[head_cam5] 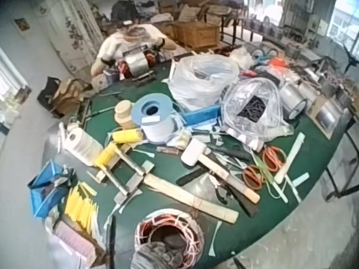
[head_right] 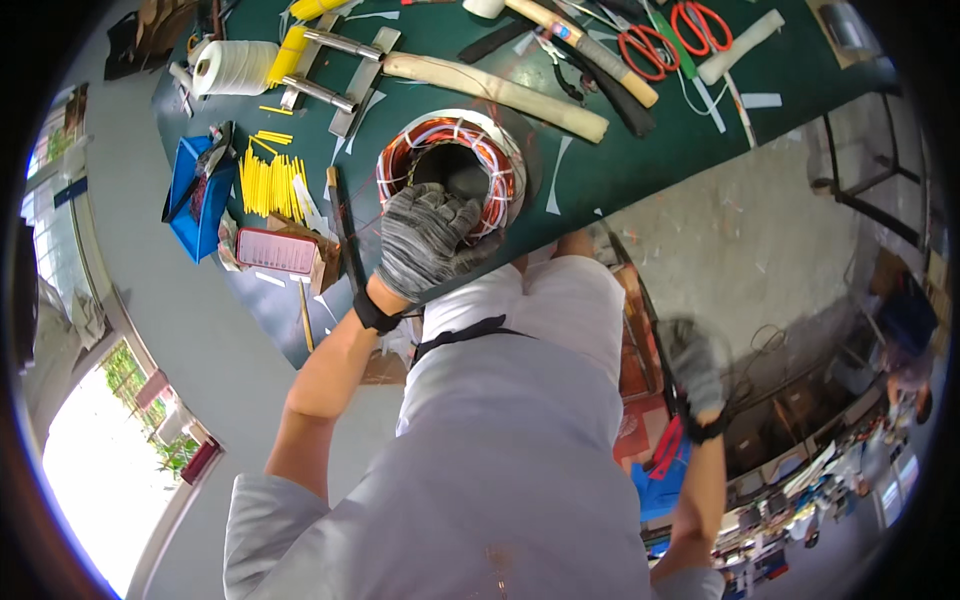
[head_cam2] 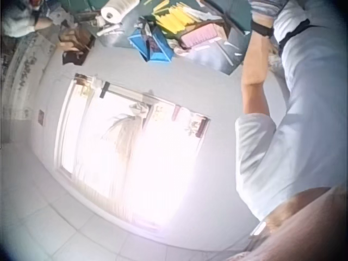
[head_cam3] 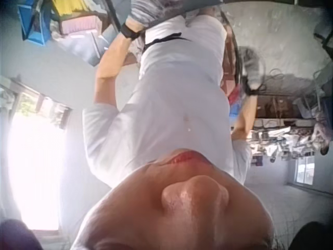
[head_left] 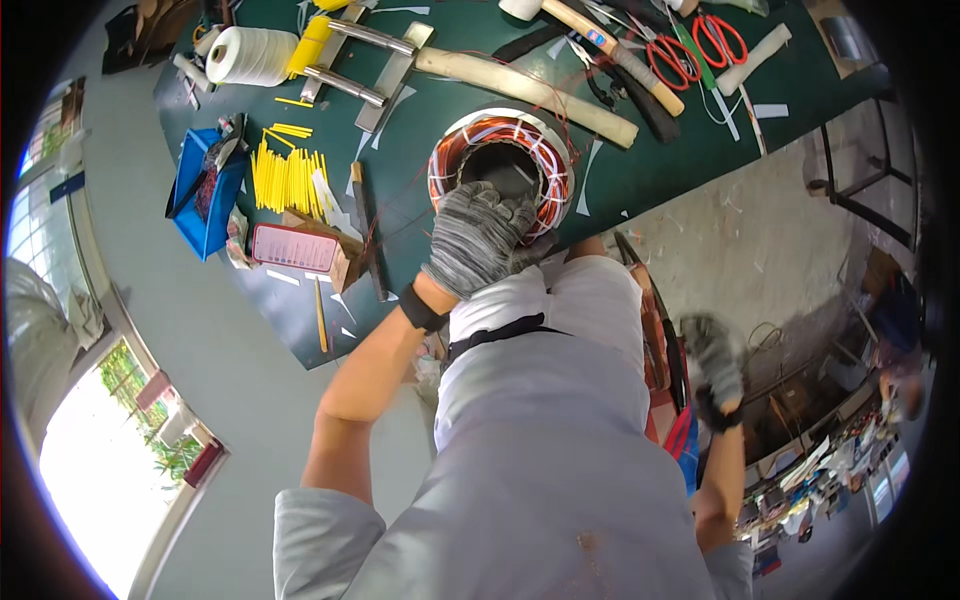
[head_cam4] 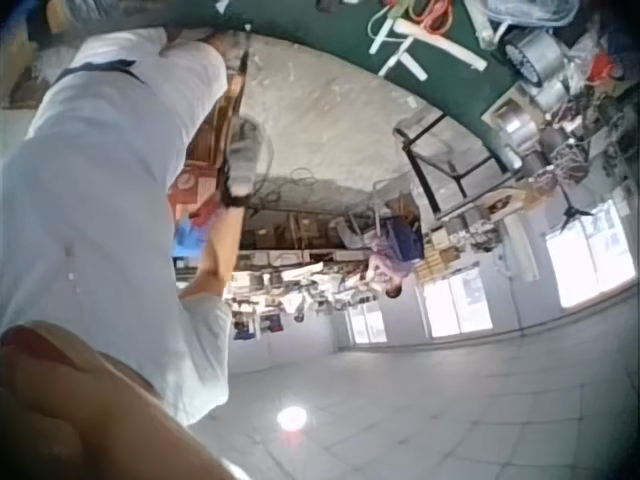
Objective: Assembling or repairing an electric motor stator using a mallet and wire-cutting tools.
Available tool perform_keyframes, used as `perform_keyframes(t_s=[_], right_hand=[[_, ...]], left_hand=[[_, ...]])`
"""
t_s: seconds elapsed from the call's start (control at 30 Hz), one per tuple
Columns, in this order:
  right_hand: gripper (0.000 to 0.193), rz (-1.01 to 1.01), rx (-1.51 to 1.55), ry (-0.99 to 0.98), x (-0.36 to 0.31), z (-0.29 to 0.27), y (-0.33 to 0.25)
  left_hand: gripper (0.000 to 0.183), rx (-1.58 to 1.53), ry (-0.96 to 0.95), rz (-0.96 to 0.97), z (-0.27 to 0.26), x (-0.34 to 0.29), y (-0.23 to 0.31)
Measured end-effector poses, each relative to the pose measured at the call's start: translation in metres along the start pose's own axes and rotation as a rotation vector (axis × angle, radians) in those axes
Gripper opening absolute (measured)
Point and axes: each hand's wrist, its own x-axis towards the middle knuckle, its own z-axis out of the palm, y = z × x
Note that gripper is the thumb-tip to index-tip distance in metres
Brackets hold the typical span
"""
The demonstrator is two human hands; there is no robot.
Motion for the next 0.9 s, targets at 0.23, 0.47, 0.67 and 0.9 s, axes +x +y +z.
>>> perform_keyframes(t_s=[0.23, 0.47, 0.67, 0.9], right_hand=[[0.023, -0.004, 0.121, -0.419, 0.224, 0.002, -0.161], [0.025, -0.619, -0.062, -0.627, 0.316, 0.045, -0.2], [0.025, -0.532, -0.223, -0.819, 0.328, 0.046, -0.224], [0.021, -0.856, -0.627, -0.72, 0.325, 0.063, -0.257]], left_hand=[[0.029, -0.054, 0.357, 0.068, -0.02, 0.01, -0.032], [0.023, -0.412, 0.43, -0.265, 0.013, 0.019, -0.051], [0.04, -0.417, 0.365, -0.182, 0.017, 0.024, -0.053], [0.033, -0.399, 0.383, -0.35, 0.019, 0.018, -0.047]])
